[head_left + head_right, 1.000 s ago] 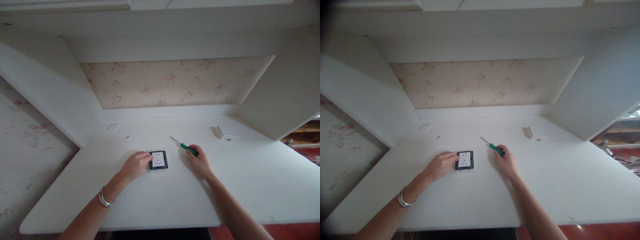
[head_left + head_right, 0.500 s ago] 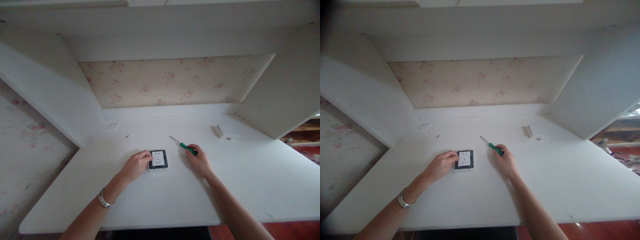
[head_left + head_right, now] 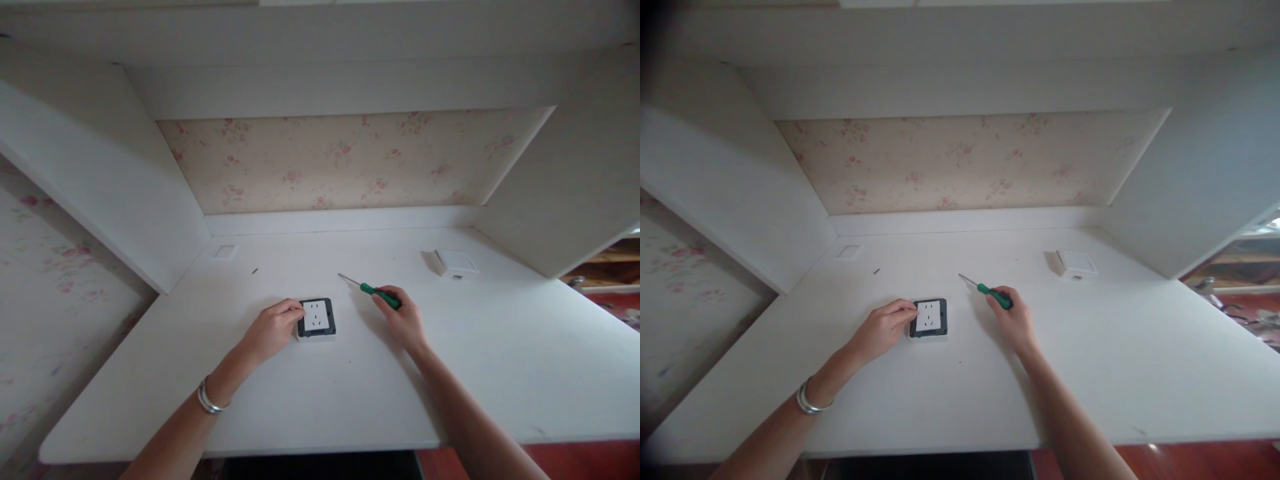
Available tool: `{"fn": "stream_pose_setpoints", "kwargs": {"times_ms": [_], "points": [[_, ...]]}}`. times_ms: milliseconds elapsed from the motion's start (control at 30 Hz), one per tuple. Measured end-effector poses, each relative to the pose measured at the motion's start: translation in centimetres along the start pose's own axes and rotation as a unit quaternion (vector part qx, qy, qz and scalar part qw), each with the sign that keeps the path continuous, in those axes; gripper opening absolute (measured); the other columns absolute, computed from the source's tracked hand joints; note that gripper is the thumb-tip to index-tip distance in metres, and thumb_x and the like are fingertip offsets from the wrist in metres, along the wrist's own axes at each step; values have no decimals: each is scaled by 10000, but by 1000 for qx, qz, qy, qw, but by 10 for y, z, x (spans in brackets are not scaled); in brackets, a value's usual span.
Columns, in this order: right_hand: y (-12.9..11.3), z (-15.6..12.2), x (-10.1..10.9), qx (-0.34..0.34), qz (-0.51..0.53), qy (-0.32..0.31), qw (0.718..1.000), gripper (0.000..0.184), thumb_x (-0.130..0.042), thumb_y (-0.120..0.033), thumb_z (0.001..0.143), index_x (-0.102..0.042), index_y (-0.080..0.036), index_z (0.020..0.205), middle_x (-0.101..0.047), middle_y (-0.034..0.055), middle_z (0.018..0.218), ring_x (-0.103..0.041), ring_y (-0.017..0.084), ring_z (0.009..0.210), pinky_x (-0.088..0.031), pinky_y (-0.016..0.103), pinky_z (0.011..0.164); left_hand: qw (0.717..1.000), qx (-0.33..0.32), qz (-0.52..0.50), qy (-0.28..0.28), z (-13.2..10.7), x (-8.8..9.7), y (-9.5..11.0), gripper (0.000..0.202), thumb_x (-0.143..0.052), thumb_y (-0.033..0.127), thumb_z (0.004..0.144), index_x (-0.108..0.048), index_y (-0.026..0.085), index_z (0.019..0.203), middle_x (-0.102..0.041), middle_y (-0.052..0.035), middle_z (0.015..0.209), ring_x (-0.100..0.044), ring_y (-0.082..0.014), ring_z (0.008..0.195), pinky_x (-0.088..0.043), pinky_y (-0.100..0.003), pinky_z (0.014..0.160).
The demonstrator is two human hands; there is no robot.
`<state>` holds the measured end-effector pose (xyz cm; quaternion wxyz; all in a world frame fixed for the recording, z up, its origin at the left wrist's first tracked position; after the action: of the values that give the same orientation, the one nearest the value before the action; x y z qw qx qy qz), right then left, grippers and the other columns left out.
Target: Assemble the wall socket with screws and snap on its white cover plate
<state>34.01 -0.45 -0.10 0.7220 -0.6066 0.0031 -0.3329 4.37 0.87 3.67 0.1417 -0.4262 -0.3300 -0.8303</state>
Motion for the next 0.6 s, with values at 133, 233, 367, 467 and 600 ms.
{"fn": "stream_pose_setpoints", "kwargs": {"times_ms": [133, 233, 367, 467, 600], "points": [[-18, -3, 5, -14, 147, 62, 987, 364, -636, -490, 755, -573, -196, 960, -668, 72, 892, -587, 167, 656, -468, 305, 609, 995, 56, -63, 48, -3, 5, -7, 226, -480, 202, 918, -648, 219, 1068, -615, -60, 1047, -602, -155, 922, -515, -275, 808], [-40, -4, 7, -21, 215, 94, 972, 345, -600, -484, 793, -509, -198, 962, -653, 63, 882, -557, 122, 504, -456, 263, 472, 985, 110, -121, 52, -8, 4, -19, 284, -548, 325, 885, -604, 207, 1137, -579, -87, 1137, -601, -168, 938, -537, -277, 768], [-86, -5, 3, 29, 248, 84, 965, 291, -561, -465, 834, -464, -211, 938, -631, 28, 840, -539, 95, 438, -447, 228, 404, 984, 124, -128, -17, -16, -6, -28, 826, -745, 488, 670, -396, 203, 1362, -425, -138, 1367, -435, -276, 1231, -445, -412, 975], [-122, -6, -9, 71, 267, 28, 961, 282, -587, -443, 828, -454, -218, 935, -619, 4, 796, -542, 96, 419, -449, 218, 376, 985, 138, -97, -46, -18, -11, -30, 967, -778, 536, 591, -352, 201, 1393, -405, -130, 1400, -348, -302, 1299, -309, -463, 1081], [-152, -7, -32, 93, 227, -48, 968, 292, -607, -449, 814, -474, -219, 936, -615, -15, 732, -543, 99, 395, -424, 201, 344, 983, 147, -100, -51, -17, -11, -29, 887, -758, 525, 626, -398, 204, 1370, -412, -106, 1405, -362, -284, 1295, -298, -421, 1092]]}}
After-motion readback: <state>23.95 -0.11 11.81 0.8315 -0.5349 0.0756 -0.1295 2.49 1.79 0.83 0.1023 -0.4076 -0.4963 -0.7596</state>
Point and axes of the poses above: each hand's wrist, its own z-axis towards the middle knuckle, its own x-axis out of the back of the hand, y = z × x, the point moved 4 cm from there along z, towards the middle knuckle
